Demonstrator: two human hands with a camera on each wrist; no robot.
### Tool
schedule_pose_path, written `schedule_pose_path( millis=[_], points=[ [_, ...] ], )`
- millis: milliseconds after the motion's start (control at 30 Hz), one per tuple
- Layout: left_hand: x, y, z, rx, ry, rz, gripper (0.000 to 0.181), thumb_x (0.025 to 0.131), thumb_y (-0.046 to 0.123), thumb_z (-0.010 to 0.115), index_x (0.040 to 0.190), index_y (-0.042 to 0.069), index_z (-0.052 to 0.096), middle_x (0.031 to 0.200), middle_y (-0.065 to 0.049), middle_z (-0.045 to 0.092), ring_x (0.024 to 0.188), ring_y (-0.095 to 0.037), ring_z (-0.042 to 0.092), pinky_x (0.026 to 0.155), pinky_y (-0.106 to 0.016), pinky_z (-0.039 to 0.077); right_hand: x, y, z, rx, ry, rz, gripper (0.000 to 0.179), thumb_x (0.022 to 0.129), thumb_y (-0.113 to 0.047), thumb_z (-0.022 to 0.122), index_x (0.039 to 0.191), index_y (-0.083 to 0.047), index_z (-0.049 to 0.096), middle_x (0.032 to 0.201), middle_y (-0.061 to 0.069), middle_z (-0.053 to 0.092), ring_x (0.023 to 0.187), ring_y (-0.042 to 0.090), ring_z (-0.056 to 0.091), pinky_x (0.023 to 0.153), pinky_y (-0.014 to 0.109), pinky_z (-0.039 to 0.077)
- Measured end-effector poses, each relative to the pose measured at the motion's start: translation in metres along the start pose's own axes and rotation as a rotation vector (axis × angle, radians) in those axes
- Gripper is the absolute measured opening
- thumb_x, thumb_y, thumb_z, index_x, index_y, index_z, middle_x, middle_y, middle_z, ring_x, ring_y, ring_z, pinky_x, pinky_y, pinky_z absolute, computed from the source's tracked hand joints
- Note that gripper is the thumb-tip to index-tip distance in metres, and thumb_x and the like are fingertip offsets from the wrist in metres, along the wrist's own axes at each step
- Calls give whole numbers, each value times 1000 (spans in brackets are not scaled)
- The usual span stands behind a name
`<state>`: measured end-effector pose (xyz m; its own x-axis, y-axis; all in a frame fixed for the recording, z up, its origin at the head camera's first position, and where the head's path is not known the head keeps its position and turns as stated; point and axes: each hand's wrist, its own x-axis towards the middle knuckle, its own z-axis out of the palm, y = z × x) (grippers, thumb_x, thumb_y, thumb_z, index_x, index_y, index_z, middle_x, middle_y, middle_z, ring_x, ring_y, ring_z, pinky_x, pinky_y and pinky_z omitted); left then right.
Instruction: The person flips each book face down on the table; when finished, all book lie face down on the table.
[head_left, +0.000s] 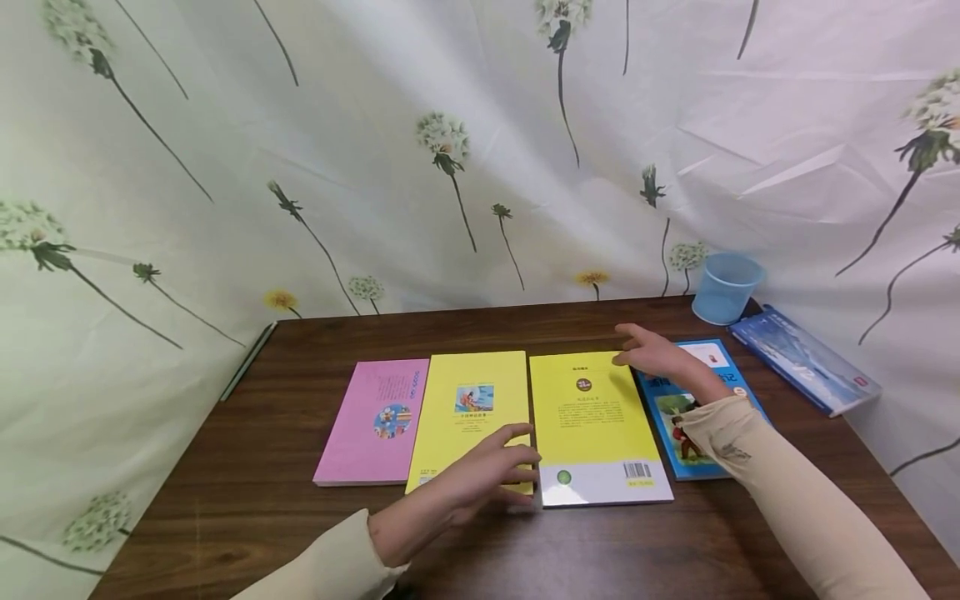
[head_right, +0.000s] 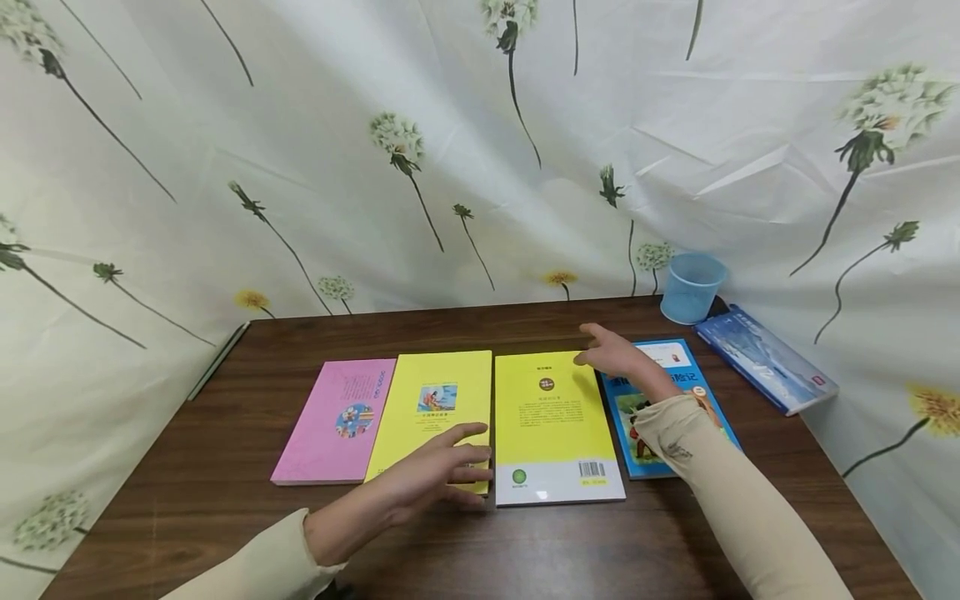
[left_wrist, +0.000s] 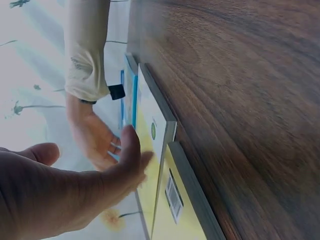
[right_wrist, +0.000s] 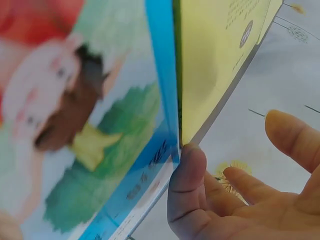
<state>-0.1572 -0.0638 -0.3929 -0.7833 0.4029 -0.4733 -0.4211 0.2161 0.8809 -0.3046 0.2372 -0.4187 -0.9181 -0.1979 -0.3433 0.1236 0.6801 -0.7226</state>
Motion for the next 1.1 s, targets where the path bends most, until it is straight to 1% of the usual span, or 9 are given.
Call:
schedule_pose_path(
  millis=[67, 167, 267, 333, 433, 500, 633, 833, 1100],
  points=[
    [-2, -2, -2, 4, -38, -13, 69, 95, 23, 60, 154, 4, 29, 132, -22, 58, 115, -37, 66, 83, -46, 60, 0, 1, -2, -9, -6, 2, 76, 100, -25, 54, 161, -8, 13, 157, 32, 27, 131, 46, 45, 89, 48, 51],
    [-6, -7, -2, 10, -141, -49, 64, 97, 23, 58, 153, 4, 31, 124, -20, 64, 107, -36, 70, 78, -44, 61, 0, 1, -3, -19, -13, 9, 76, 100, -25, 55, 160, -8, 13, 157, 32, 27, 123, 42, 50, 75, 37, 49],
    [-7, -12, -1, 8, -240, -85, 61, 98, 24, 57, 151, 6, 33, 125, -19, 65, 107, -34, 70, 77, -42, 62, 0, 1, -2, -18, -18, 17, 75, 100, -24, 55, 160, -8, 14, 157, 33, 26, 115, 40, 54, 64, 33, 46],
    [-7, -15, 1, 9, -268, -106, 60, 98, 25, 58, 150, 6, 35, 126, -19, 63, 107, -33, 69, 77, -41, 62, 0, 0, -1, -12, -21, 25, 74, 100, -24, 55, 160, -8, 15, 157, 33, 26, 112, 38, 56, 61, 32, 45],
    [-6, -18, 5, 14, -278, -127, 59, 98, 24, 57, 149, 5, 37, 127, -19, 63, 108, -32, 69, 78, -42, 62, 0, -1, 1, -13, -35, 28, 75, 100, -23, 55, 160, -7, 15, 158, 33, 24, 108, 36, 57, 62, 31, 46],
    [-6, -20, 8, 9, -274, -137, 59, 97, 24, 57, 149, 4, 37, 127, -19, 63, 108, -32, 69, 79, -44, 61, -1, -1, 2, -17, -44, 32, 75, 100, -24, 55, 160, -7, 14, 158, 33, 23, 104, 33, 57, 65, 31, 47],
    [-4, -21, 12, -25, -261, -137, 60, 97, 21, 57, 150, 3, 36, 127, -21, 61, 110, -34, 67, 82, -48, 60, -1, -2, 2, -16, -55, 38, 75, 100, -25, 55, 160, -8, 14, 159, 33, 22, 97, 30, 56, 70, 31, 48],
    [-2, -20, 11, -57, -261, -129, 58, 96, 20, 57, 148, 2, 38, 130, -24, 58, 115, -36, 64, 84, -52, 59, -2, -2, 1, -27, -55, 33, 75, 99, -26, 56, 160, -8, 17, 159, 32, 23, 101, 30, 57, 74, 32, 49],
    [-2, -16, 9, -64, -257, -122, 55, 96, 20, 56, 146, 4, 40, 132, -24, 55, 116, -35, 62, 83, -52, 59, 1, -5, 1, -19, -57, 52, 74, 99, -27, 57, 160, -10, 17, 161, 31, 20, 95, 28, 57, 76, 34, 49]
  ],
)
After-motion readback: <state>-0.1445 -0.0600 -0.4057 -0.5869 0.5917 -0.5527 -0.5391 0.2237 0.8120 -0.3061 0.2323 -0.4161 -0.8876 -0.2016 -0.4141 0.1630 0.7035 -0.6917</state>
